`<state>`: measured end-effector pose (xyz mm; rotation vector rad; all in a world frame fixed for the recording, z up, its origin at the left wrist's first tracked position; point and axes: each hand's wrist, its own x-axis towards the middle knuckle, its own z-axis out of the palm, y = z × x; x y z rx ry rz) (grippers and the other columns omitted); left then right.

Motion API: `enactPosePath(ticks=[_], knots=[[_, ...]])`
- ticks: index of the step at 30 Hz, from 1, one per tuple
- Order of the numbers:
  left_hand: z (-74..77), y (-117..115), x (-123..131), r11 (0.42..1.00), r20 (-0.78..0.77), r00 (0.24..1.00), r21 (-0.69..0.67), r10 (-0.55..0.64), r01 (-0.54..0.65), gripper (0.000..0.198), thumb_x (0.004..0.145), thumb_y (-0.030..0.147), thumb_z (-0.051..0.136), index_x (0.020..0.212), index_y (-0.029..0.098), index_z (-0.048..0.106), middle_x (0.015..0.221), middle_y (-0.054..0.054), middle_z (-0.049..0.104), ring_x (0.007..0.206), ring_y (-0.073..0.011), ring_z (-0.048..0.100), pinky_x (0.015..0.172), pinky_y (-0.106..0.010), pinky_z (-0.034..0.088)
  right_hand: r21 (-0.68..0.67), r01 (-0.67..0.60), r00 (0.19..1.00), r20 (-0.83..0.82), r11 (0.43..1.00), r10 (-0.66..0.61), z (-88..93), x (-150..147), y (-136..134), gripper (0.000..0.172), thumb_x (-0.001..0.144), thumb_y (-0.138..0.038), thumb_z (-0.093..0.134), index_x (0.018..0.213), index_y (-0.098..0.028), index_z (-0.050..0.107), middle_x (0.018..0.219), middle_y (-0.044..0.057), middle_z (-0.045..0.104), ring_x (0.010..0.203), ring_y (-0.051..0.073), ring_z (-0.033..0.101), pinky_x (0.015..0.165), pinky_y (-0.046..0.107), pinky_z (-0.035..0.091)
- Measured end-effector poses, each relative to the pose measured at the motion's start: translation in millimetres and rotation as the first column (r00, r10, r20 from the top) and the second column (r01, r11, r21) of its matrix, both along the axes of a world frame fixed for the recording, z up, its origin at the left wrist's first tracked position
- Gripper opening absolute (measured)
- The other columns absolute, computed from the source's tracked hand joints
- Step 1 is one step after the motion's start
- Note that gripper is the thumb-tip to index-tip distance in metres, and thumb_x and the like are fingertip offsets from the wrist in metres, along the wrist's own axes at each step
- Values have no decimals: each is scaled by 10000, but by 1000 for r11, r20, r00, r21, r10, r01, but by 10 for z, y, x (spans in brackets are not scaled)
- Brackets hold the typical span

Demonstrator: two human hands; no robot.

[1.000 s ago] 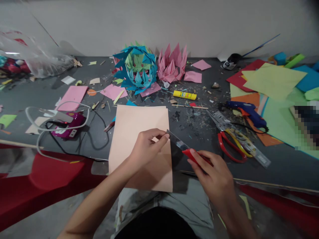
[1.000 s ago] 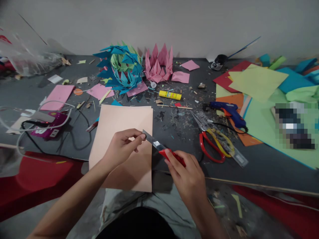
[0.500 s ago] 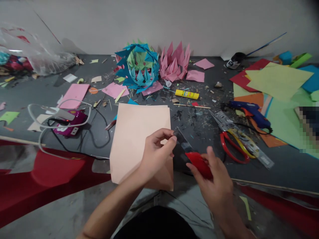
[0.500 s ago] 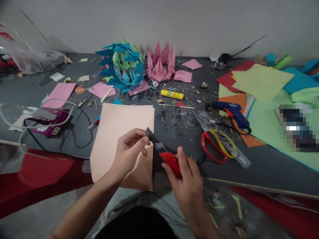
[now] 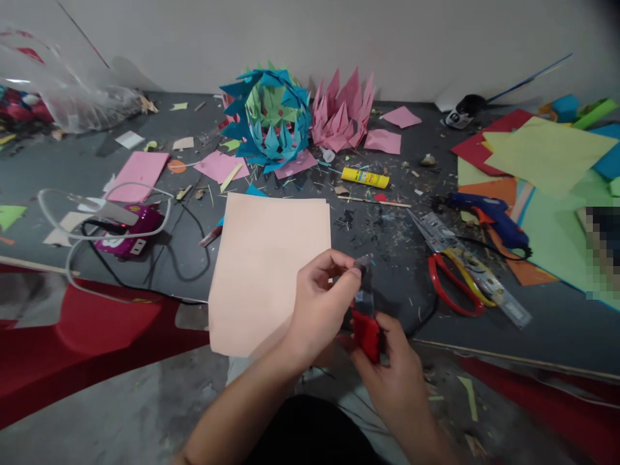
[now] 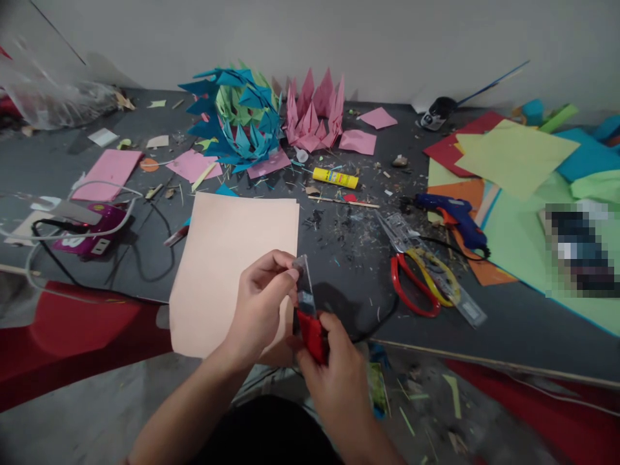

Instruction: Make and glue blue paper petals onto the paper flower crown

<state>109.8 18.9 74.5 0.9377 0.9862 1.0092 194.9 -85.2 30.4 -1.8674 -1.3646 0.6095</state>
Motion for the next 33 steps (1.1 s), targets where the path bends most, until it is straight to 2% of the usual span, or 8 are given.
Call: enactPosePath(ticks=[12,19,27,33], knots=[[22,-46,50,998,23,998,-31,50,-50,100,714,180,548,620,172,516,536,59,444,449,-41,382,444,-183,301,101,-14,994,109,995,3,59,1,49,187,810,-334,555,946,-208,539,704,7,681,552,147,637,474,211,471],[33,-48,57,999,21,999,-3,50,-50,144,735,196,551,597,169,521,513,53,446,458,-44,383,447,-178,312,59,-15,1000,25,998,14,49,-9,18,168,801,-318,563,935,-217,546,692,-5,663,540,136,612,481,206,467],[55,-44,5,1000,-33,999,-4,-23,23,76,727,219,592,686,170,632,577,35,531,445,-39,432,431,-181,335,-37,-26,980,-198,999,18,27,16,-43,214,790,-303,586,976,-215,529,785,18,656,676,151,631,593,230,505],[90,-46,7,1000,-89,996,-6,16,-16,52,681,200,599,650,180,636,578,35,557,432,-37,429,415,-179,336,-16,-24,989,-146,1000,21,66,10,-14,192,777,-290,596,943,-207,547,743,3,648,623,136,611,559,213,495]])
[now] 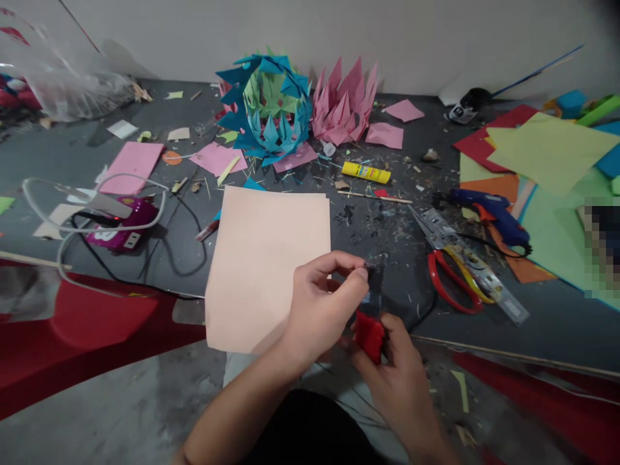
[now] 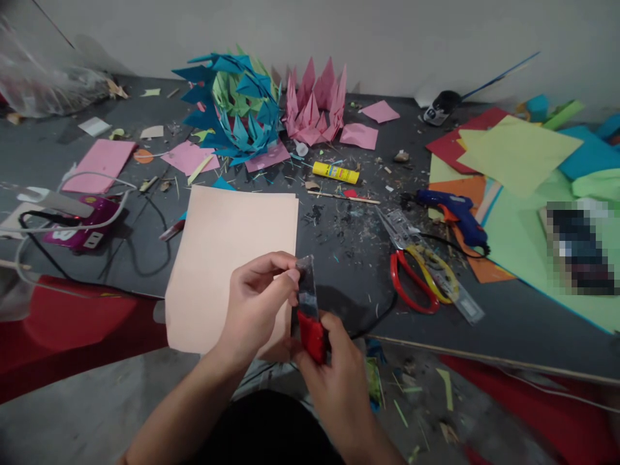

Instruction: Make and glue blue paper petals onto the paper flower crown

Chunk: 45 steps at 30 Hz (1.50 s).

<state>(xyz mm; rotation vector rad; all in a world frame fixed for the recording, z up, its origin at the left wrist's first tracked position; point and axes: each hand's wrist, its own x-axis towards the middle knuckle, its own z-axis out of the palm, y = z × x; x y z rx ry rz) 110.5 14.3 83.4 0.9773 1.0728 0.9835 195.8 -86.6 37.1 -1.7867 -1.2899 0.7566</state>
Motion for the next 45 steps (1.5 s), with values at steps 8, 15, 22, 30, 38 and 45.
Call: enactPosePath(ticks=[8,15,22,30,38,45], knots=[[-1,-4,15,999,-39,999,1,37,-37,86,660,210,590,578,187,601,509,38,506,425,-54,396,393,-190,312,57,3,991,134,998,-10,38,0,24,156,781,-279,566,920,-208,561,701,-4,653,559,134,594,509,210,476],[4,0,19,999,-8,999,10,47,-47,127,666,188,572,539,183,568,476,45,469,445,-61,398,413,-187,329,78,-15,988,154,997,3,34,9,25,114,780,-255,570,889,-223,557,682,-25,636,556,128,591,509,196,468],[26,62,-66,990,-46,996,113,-82,86,189,740,205,532,584,166,631,620,-10,606,534,-80,504,474,-187,407,14,7,996,84,1000,-8,9,52,-2,202,773,-310,592,934,-195,552,755,25,666,633,160,630,562,239,506],[30,98,-101,933,-300,953,331,-36,139,133,722,143,557,629,174,647,626,-5,633,559,-85,542,485,-179,416,19,-9,978,209,1000,5,15,98,20,178,803,-320,556,946,-213,564,770,18,661,656,167,633,573,245,498],[5,93,-83,900,-387,921,414,41,134,192,719,101,495,591,173,619,603,-13,631,548,-96,545,507,-198,436,6,-17,966,260,1000,15,20,112,46,205,799,-349,557,948,-209,568,760,18,670,634,167,636,548,242,490],[29,112,-136,900,-343,937,386,-64,203,182,762,139,505,658,166,653,658,-25,642,603,-100,569,506,-183,441,-17,-16,988,156,1000,18,33,153,42,194,774,-310,576,931,-197,574,744,18,678,602,158,632,536,233,492]])
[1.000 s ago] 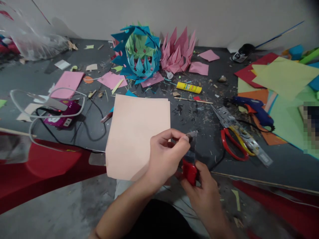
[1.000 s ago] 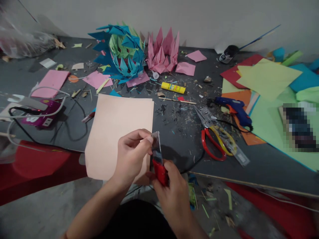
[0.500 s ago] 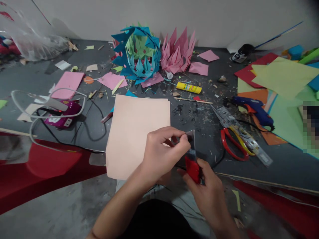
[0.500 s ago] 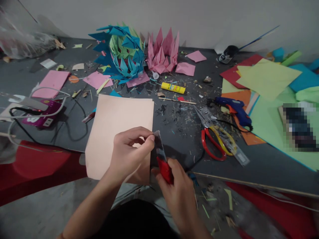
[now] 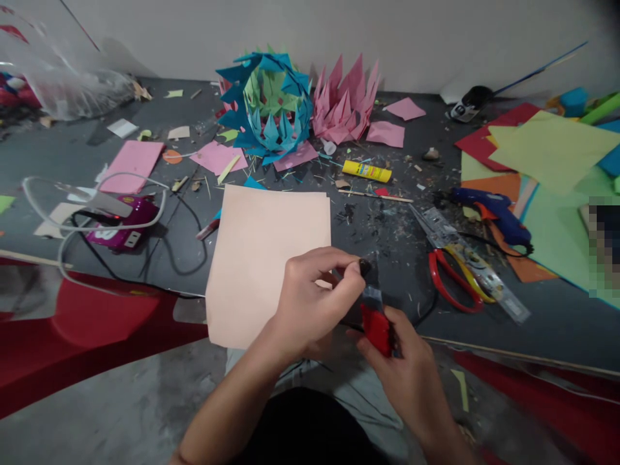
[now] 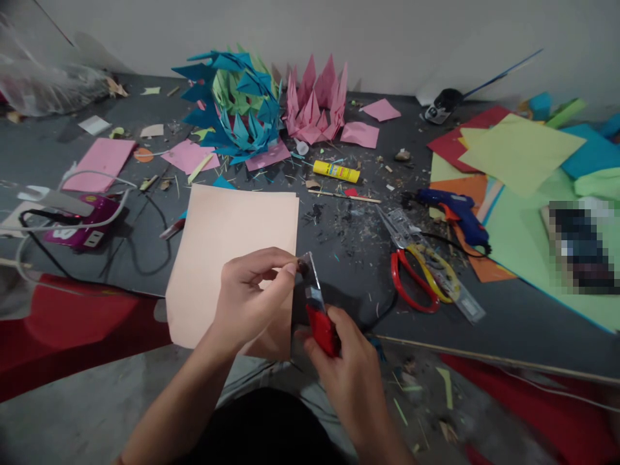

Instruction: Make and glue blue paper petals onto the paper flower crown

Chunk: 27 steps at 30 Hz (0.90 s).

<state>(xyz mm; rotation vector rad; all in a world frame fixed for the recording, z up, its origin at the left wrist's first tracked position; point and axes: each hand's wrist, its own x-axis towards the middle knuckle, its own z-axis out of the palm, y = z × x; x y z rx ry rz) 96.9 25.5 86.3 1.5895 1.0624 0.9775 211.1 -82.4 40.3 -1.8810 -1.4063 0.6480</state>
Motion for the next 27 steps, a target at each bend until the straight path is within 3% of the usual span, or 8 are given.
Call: enactPosePath(ticks=[8,14,21,27], knots=[[-77,-3,39,971,-115,986,219,120,-93,169,723,113,529,610,186,631,608,-16,634,551,-108,551,551,-228,467,43,-7,987,159,999,0,9,-32,17,220,823,-375,534,960,-204,559,781,31,675,663,177,652,563,249,492],[-155,3,30,925,-209,961,369,181,-94,178,742,121,515,645,189,648,642,-31,648,597,-125,567,615,-258,480,107,-36,945,327,994,-1,-30,-25,8,245,869,-392,469,977,-188,550,819,52,678,690,185,668,546,249,483],[-121,-4,-5,950,-188,972,301,142,-80,172,763,132,506,659,179,633,660,-27,648,611,-114,567,606,-242,494,83,-57,936,351,995,24,-7,-19,16,241,874,-393,469,978,-187,539,811,41,671,677,172,663,541,241,481],[-128,-19,-11,935,-173,967,333,185,-119,151,747,118,515,647,170,616,644,-18,643,590,-103,570,570,-217,502,124,-73,915,403,990,17,-23,-26,13,242,891,-387,436,978,-186,538,815,44,673,683,171,669,534,241,482]])
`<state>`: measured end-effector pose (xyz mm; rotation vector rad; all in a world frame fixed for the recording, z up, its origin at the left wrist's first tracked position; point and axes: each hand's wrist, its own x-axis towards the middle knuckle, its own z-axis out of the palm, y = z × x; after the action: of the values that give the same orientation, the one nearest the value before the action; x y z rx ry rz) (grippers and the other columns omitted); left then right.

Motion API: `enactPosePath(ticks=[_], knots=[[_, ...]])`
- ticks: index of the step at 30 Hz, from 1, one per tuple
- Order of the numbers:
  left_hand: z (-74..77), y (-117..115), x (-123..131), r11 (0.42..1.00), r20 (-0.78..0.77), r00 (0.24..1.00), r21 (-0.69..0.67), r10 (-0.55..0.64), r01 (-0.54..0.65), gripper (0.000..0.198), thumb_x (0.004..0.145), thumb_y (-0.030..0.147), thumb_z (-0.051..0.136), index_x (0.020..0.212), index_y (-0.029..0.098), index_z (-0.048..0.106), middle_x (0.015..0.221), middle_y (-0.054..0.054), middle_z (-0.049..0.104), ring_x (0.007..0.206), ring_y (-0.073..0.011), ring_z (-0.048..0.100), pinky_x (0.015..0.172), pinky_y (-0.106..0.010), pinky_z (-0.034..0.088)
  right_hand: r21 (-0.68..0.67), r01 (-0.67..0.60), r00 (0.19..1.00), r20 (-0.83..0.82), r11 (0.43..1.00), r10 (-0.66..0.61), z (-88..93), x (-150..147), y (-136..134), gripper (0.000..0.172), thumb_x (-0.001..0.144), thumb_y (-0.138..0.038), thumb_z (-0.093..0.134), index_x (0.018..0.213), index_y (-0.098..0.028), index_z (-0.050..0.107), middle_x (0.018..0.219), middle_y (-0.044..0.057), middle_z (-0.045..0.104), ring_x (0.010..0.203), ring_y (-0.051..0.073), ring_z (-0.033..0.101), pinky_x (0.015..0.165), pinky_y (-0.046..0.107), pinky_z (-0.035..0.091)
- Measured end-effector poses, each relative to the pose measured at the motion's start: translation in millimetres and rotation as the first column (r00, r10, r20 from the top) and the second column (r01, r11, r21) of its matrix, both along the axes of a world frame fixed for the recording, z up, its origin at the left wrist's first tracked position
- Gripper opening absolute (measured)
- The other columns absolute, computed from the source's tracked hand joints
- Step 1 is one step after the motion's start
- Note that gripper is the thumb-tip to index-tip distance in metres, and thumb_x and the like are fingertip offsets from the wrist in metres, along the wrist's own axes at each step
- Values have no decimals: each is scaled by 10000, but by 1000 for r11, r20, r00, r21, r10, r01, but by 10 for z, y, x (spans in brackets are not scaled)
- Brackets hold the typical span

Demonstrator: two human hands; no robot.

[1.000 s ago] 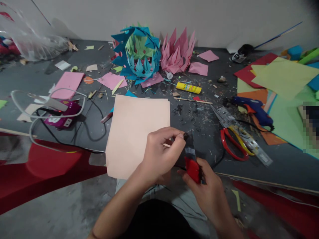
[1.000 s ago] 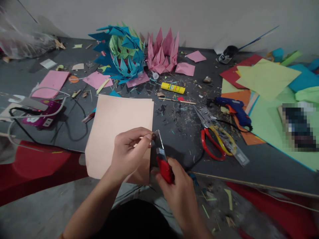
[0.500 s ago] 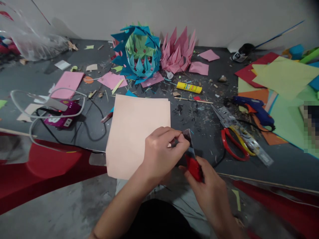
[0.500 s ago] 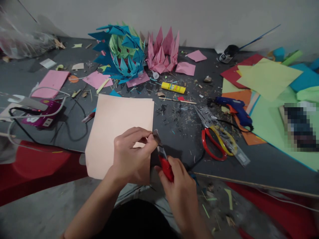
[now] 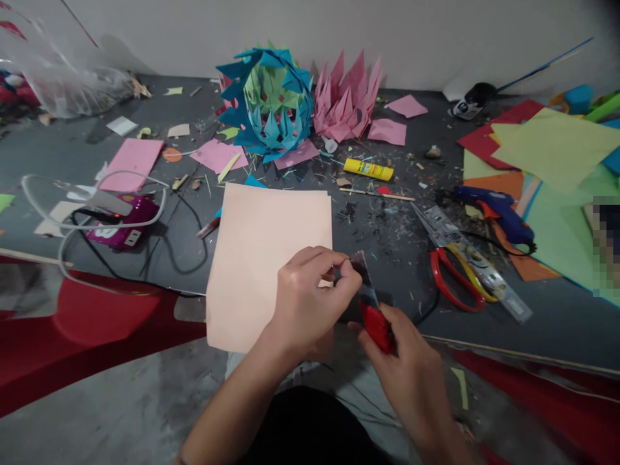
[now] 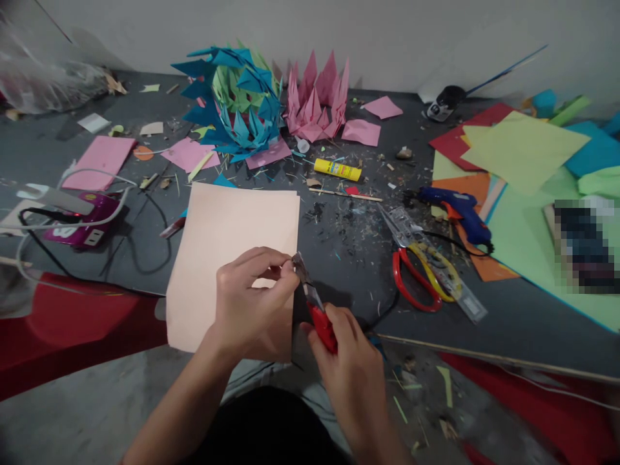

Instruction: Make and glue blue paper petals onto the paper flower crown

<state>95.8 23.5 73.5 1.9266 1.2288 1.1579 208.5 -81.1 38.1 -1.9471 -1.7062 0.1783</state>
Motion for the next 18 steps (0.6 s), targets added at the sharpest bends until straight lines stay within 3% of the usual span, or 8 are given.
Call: enactPosePath(ticks=[8,18], knots=[[-24,-1,-14,991,-59,998,129,29,-21,139,734,105,524,636,151,611,617,-18,631,567,-105,559,560,-235,491,15,-5,1000,11,1000,5,-16,4,-6,215,887,-361,460,987,-187,537,814,38,660,687,163,660,540,231,478],[34,-2,-58,998,-92,996,60,2,3,149,742,121,506,638,158,605,617,-14,622,567,-101,549,553,-233,493,-64,-5,993,-118,998,-3,16,-11,-22,192,852,-353,503,960,-200,547,799,24,672,662,163,657,536,232,475]])
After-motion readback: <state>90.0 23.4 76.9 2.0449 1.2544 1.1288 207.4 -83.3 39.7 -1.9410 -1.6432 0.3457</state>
